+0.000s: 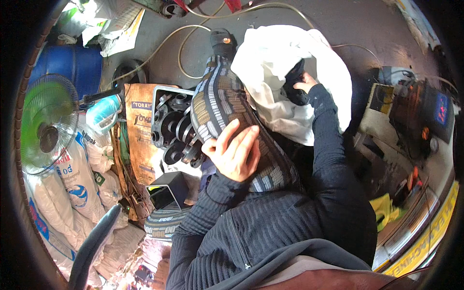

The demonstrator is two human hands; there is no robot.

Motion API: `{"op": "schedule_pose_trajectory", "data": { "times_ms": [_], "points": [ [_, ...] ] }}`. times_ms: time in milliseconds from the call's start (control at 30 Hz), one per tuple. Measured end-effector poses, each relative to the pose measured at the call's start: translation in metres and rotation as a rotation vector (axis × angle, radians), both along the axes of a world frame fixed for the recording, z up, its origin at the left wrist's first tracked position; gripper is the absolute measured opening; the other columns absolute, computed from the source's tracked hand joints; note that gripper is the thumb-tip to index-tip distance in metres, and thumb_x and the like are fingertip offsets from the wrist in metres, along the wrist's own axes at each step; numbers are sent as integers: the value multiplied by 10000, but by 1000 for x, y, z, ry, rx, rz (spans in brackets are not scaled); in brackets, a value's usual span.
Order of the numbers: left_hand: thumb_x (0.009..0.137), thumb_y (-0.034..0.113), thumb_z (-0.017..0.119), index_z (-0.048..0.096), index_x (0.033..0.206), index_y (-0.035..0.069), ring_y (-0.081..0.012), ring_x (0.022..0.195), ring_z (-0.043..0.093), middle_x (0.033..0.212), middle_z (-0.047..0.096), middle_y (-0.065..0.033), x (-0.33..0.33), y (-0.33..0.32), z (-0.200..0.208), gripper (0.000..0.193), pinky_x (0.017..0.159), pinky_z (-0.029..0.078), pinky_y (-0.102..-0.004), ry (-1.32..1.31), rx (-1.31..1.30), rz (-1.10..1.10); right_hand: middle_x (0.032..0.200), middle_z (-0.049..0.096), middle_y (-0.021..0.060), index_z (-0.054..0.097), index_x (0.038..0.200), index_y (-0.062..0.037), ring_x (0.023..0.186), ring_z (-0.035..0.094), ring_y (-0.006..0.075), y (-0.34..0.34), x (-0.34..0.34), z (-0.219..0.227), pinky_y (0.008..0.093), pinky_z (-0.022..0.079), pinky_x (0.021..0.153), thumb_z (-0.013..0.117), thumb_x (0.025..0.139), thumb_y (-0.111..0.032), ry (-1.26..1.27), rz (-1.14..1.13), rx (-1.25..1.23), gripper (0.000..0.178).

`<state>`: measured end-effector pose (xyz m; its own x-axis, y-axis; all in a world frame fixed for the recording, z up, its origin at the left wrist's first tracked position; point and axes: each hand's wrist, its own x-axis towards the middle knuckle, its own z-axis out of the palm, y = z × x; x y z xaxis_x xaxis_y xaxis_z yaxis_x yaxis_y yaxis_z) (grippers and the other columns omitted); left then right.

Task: The person sits on the floor and repeatedly picks up black circular mechanical parts from a white sack, places them into a metal tray, and stacks them. The person then uses a cordless drill to fasten a part onto a larger assembly.

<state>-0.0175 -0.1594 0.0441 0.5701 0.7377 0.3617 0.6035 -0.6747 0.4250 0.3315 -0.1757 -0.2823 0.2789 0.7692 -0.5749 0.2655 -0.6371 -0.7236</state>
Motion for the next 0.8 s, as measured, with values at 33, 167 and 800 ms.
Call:
{"op": "schedule_pose_trajectory", "data": {
  "times_ms": [33, 167, 800],
  "points": [
    [643, 92, 688, 639, 1042, 135, -198, 1091, 532, 965, 645, 12, 4, 2, -1, 404, 867, 261, -363, -40, 6, -33, 1190, 539, 195, 433, 1274, -77, 1071, 535, 297, -23, 9, -6, 346, 445, 862, 700, 684, -230, -25, -91, 71, 665],
    [693, 130, 666, 644, 1027, 168, -163, 1095, 515, 967, 650, 63, -2, -2, 5, 336, 853, 248, -346, -32, -13, -10, 1140, 547, 73, 459, 1245, -115, 1051, 510, 181, -17, -42, 211, 296, 420, 889, 642, 744, -31, 534, -63, 352, 540],
    [822, 7, 621, 563, 1111, -20, -143, 957, 577, 1037, 625, -82, -94, -22, 54, 296, 853, 451, -285, -967, -379, 87, 1113, 561, 108, 485, 1209, -21, 1009, 575, 194, -16, -238, 341, 304, 498, 856, 436, 936, -349, 929, -18, 383, 430]
  ]
}}
